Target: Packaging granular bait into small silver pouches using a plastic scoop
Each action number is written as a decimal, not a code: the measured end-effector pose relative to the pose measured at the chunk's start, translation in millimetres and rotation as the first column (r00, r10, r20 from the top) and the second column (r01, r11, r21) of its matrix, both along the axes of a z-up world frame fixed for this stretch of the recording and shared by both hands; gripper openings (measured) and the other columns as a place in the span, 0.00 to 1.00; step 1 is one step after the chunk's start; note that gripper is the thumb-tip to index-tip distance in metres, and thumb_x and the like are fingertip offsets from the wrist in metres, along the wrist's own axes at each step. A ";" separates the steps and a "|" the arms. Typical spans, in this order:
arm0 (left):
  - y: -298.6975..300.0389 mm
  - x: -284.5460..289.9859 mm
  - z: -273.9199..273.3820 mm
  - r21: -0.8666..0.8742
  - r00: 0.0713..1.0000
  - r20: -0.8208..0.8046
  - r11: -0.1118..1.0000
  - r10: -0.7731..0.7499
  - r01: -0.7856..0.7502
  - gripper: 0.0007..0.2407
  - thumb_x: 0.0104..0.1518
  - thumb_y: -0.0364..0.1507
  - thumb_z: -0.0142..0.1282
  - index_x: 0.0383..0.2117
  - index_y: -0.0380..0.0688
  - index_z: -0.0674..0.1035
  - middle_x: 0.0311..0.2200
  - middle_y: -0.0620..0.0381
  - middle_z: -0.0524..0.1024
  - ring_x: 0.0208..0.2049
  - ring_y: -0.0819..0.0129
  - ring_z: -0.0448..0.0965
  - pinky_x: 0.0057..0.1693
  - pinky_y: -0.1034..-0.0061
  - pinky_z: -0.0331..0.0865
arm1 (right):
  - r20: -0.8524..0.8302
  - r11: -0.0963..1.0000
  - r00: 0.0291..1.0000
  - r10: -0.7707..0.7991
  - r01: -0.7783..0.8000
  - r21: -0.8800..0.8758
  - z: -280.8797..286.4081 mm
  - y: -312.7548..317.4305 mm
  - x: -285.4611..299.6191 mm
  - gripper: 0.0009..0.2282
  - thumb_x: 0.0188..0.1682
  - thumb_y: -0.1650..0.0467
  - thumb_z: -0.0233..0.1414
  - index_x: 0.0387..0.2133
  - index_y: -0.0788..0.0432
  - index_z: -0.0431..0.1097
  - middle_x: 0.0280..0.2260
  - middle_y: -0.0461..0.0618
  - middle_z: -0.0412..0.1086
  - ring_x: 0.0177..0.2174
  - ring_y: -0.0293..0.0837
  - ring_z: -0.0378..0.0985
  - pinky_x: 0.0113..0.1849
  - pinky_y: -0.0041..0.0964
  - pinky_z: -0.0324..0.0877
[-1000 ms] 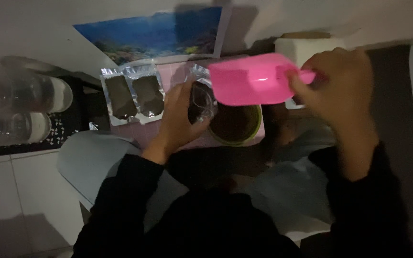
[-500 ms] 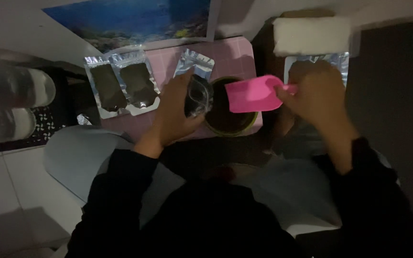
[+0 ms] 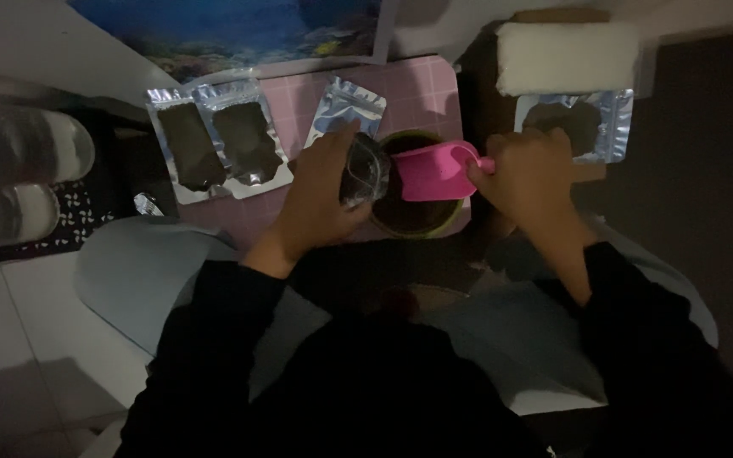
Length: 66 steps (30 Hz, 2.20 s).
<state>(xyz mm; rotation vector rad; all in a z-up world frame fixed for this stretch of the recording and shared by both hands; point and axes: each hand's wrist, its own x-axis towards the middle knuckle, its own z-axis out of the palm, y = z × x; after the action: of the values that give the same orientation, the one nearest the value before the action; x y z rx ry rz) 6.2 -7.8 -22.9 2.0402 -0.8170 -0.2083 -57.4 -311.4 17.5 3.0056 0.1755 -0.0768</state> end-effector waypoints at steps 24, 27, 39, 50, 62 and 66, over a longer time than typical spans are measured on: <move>7.3 5.8 15.7 -0.062 0.999 -0.030 0.998 -0.016 0.014 0.39 0.49 0.33 0.63 0.68 0.31 0.58 0.56 0.23 0.67 0.55 0.21 0.67 0.60 0.36 0.58 | -0.351 0.754 0.881 -0.318 0.459 0.469 -0.8 -32.0 -0.8 0.19 0.53 0.58 0.58 0.32 0.65 0.78 0.28 0.73 0.74 0.32 0.73 0.78 0.34 0.55 0.70; 5.2 7.0 13.6 -0.027 1.000 -0.027 1.000 -0.005 0.004 0.39 0.47 0.32 0.63 0.68 0.29 0.59 0.56 0.24 0.67 0.55 0.22 0.67 0.60 0.34 0.57 | -0.361 0.715 0.881 -0.305 0.463 0.524 -1.3 -43.4 -11.6 0.18 0.53 0.60 0.58 0.32 0.68 0.78 0.29 0.75 0.73 0.34 0.73 0.78 0.36 0.55 0.69; 4.4 5.4 16.4 0.043 0.990 -0.136 0.998 -0.044 0.050 0.41 0.50 0.34 0.61 0.71 0.34 0.53 0.62 0.24 0.62 0.62 0.21 0.60 0.64 0.29 0.50 | -0.213 0.479 0.939 -0.268 0.322 0.816 6.5 -68.6 -35.2 0.09 0.51 0.72 0.61 0.23 0.64 0.73 0.17 0.51 0.63 0.25 0.39 0.62 0.30 0.33 0.58; 2.7 -0.9 19.5 -0.003 0.993 -0.111 0.999 -0.042 0.042 0.40 0.50 0.35 0.62 0.70 0.34 0.56 0.59 0.29 0.65 0.62 0.28 0.63 0.67 0.35 0.50 | -0.060 0.523 0.962 -0.267 0.197 0.829 14.9 -65.4 -26.7 0.09 0.52 0.70 0.64 0.26 0.62 0.75 0.18 0.55 0.66 0.24 0.39 0.63 0.30 0.34 0.60; 3.9 -6.6 7.1 -0.025 1.000 0.000 1.000 0.017 -0.017 0.44 0.49 0.38 0.65 0.73 0.41 0.52 0.58 0.37 0.67 0.61 0.35 0.66 0.65 0.43 0.52 | 0.261 0.691 0.959 -0.113 -0.113 0.714 41.1 -55.7 -5.8 0.12 0.55 0.73 0.67 0.25 0.65 0.74 0.21 0.62 0.69 0.23 0.59 0.71 0.32 0.45 0.63; 5.4 -4.3 14.4 -0.051 0.998 0.054 0.998 0.043 -0.040 0.45 0.47 0.36 0.69 0.71 0.35 0.53 0.56 0.29 0.67 0.58 0.26 0.66 0.62 0.38 0.55 | 0.349 0.715 0.936 -0.053 -0.208 0.667 60.2 -38.9 5.1 0.12 0.56 0.73 0.67 0.29 0.69 0.74 0.24 0.67 0.69 0.24 0.65 0.71 0.31 0.45 0.64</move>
<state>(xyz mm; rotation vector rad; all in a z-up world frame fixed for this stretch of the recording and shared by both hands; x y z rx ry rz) 1.9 -2.4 -8.6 2.0221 -0.8047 -0.1082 -52.3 -350.4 77.7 3.6752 0.3694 0.6889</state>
